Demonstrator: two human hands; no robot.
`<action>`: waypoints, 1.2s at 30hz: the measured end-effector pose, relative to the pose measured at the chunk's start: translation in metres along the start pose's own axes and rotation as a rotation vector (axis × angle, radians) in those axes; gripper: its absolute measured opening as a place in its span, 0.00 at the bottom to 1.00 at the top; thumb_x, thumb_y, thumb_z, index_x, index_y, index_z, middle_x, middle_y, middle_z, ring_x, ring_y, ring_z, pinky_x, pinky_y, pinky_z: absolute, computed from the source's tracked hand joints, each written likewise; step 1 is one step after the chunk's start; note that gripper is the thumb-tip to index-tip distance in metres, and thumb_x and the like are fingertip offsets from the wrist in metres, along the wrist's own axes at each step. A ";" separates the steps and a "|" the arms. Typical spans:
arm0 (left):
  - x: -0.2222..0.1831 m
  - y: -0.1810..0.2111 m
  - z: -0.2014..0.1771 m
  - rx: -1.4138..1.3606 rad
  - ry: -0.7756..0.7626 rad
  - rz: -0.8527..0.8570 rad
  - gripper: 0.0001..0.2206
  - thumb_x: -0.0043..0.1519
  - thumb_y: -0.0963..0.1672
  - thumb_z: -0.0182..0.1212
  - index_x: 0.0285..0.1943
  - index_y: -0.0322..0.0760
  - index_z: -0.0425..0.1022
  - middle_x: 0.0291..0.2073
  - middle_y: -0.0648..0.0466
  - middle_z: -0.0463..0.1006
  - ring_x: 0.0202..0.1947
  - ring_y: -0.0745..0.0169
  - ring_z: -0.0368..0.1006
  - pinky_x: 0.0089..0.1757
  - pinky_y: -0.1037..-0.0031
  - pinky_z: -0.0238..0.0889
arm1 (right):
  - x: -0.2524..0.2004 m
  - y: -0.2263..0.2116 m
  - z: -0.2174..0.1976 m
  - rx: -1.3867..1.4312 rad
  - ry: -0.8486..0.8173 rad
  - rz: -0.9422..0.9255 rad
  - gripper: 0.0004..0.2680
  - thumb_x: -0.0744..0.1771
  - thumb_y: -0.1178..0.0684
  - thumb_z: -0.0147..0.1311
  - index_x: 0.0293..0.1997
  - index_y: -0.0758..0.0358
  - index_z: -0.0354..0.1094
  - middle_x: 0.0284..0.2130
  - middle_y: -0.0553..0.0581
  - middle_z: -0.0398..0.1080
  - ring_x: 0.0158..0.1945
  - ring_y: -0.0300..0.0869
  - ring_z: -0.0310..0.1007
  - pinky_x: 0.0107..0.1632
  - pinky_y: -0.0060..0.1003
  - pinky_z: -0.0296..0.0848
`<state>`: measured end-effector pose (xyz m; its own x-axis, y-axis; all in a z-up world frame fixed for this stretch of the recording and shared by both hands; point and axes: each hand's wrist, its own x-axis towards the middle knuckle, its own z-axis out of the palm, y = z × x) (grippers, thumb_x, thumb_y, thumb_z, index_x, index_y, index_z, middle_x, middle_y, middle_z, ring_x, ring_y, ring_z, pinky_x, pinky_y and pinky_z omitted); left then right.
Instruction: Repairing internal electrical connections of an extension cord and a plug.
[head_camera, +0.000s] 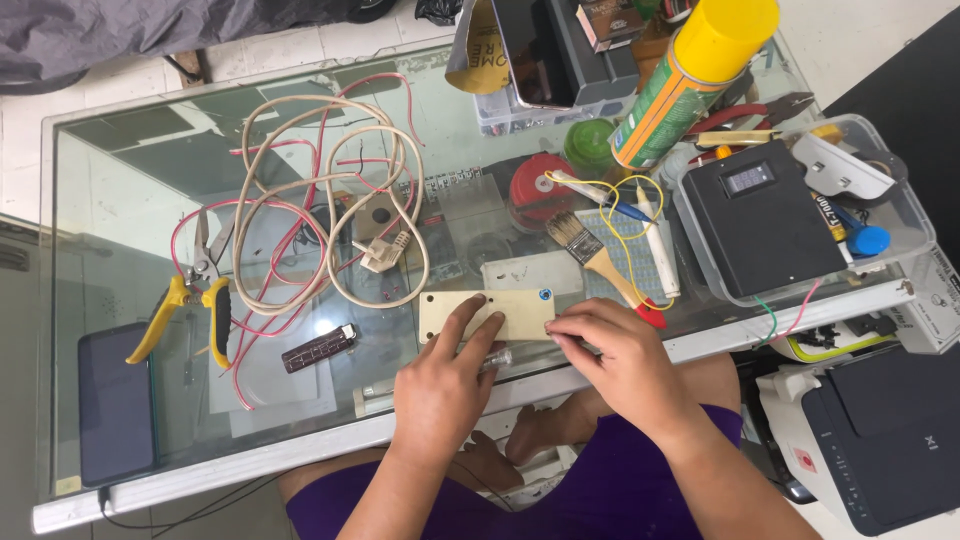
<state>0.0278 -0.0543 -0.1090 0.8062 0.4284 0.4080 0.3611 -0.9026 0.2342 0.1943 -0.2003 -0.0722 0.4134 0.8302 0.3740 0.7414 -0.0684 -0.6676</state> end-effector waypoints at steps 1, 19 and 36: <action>-0.001 0.000 0.002 0.000 0.018 0.000 0.25 0.49 0.41 0.71 0.57 0.53 0.76 0.63 0.64 0.72 0.22 0.66 0.70 0.18 0.75 0.64 | 0.001 0.001 0.002 -0.063 -0.003 -0.084 0.04 0.67 0.64 0.58 0.44 0.66 0.75 0.38 0.57 0.75 0.42 0.44 0.76 0.46 0.35 0.76; 0.001 0.002 -0.007 -0.199 -0.118 -0.152 0.26 0.49 0.40 0.66 0.60 0.54 0.77 0.66 0.66 0.71 0.35 0.60 0.79 0.19 0.66 0.69 | 0.000 0.037 -0.001 -0.202 -0.193 -0.104 0.36 0.59 0.46 0.73 0.72 0.61 0.53 0.70 0.61 0.58 0.74 0.54 0.56 0.72 0.51 0.58; 0.043 0.000 -0.008 -1.345 -0.003 -0.534 0.16 0.63 0.44 0.55 0.52 0.22 0.78 0.18 0.41 0.78 0.18 0.57 0.75 0.24 0.70 0.72 | 0.021 0.049 0.028 0.064 -0.238 0.111 0.26 0.58 0.50 0.73 0.62 0.55 0.68 0.52 0.51 0.76 0.60 0.47 0.71 0.54 0.45 0.64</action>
<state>0.0587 -0.0354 -0.0842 0.7203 0.6936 0.0064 -0.0906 0.0850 0.9923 0.2249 -0.1704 -0.1151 0.3488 0.9268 0.1390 0.6602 -0.1377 -0.7384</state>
